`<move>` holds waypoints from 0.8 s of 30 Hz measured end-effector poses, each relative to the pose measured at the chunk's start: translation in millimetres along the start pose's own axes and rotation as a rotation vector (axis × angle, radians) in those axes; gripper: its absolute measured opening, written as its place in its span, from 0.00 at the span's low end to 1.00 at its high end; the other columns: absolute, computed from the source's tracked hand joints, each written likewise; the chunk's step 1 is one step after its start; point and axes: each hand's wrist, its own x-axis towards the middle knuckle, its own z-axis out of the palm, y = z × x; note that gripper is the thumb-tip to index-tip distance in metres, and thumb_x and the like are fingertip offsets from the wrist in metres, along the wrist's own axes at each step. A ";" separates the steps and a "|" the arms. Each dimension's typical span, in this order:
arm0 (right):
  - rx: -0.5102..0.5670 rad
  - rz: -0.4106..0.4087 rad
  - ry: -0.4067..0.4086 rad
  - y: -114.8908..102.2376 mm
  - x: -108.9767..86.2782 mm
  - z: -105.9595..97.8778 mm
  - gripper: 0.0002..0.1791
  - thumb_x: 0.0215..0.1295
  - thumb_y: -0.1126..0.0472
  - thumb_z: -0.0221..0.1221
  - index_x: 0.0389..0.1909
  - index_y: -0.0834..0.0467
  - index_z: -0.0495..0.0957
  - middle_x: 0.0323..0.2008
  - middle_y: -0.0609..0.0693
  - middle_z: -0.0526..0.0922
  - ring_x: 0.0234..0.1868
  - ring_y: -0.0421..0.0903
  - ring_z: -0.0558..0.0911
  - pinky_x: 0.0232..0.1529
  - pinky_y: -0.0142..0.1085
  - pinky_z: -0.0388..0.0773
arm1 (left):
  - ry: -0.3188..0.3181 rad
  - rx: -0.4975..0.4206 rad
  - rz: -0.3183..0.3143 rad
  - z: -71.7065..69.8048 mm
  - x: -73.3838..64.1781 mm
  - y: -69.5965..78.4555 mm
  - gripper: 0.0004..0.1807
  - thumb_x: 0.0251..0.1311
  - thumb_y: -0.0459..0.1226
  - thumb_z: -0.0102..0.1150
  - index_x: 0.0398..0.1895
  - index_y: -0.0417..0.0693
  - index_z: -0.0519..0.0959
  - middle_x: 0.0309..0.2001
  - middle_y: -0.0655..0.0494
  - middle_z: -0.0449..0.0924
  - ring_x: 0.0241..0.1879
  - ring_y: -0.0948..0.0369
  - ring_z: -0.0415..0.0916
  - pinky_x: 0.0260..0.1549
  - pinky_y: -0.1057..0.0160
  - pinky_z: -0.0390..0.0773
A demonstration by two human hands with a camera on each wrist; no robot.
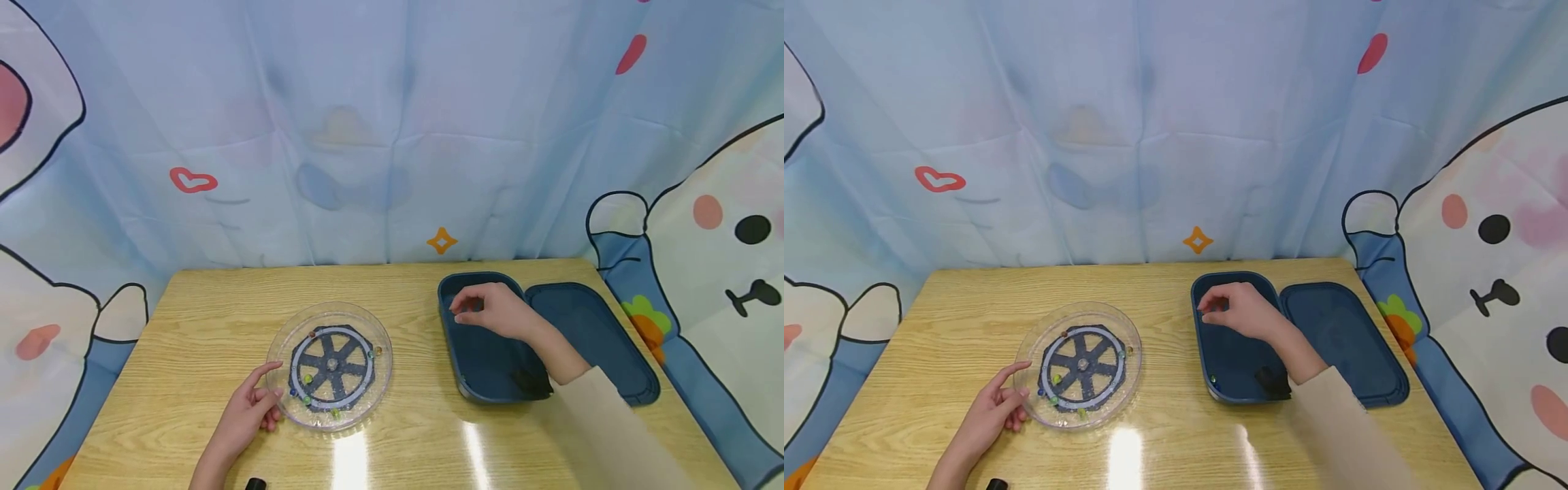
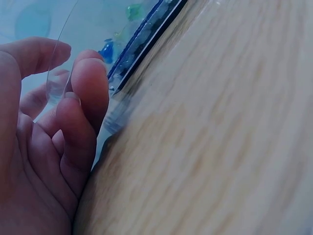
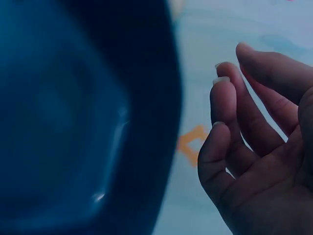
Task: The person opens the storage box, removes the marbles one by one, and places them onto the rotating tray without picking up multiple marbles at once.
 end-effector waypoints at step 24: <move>0.173 0.148 -0.712 34.0 5.7 19.0 0.13 0.55 0.69 0.70 0.43 0.59 0.87 0.31 0.50 0.87 0.32 0.44 0.84 0.33 0.33 0.79 | 0.005 -0.003 0.001 -0.7 1.9 -2.8 0.28 0.69 0.31 0.56 0.72 0.48 0.65 0.21 0.46 0.75 0.16 0.60 0.72 0.17 0.64 0.78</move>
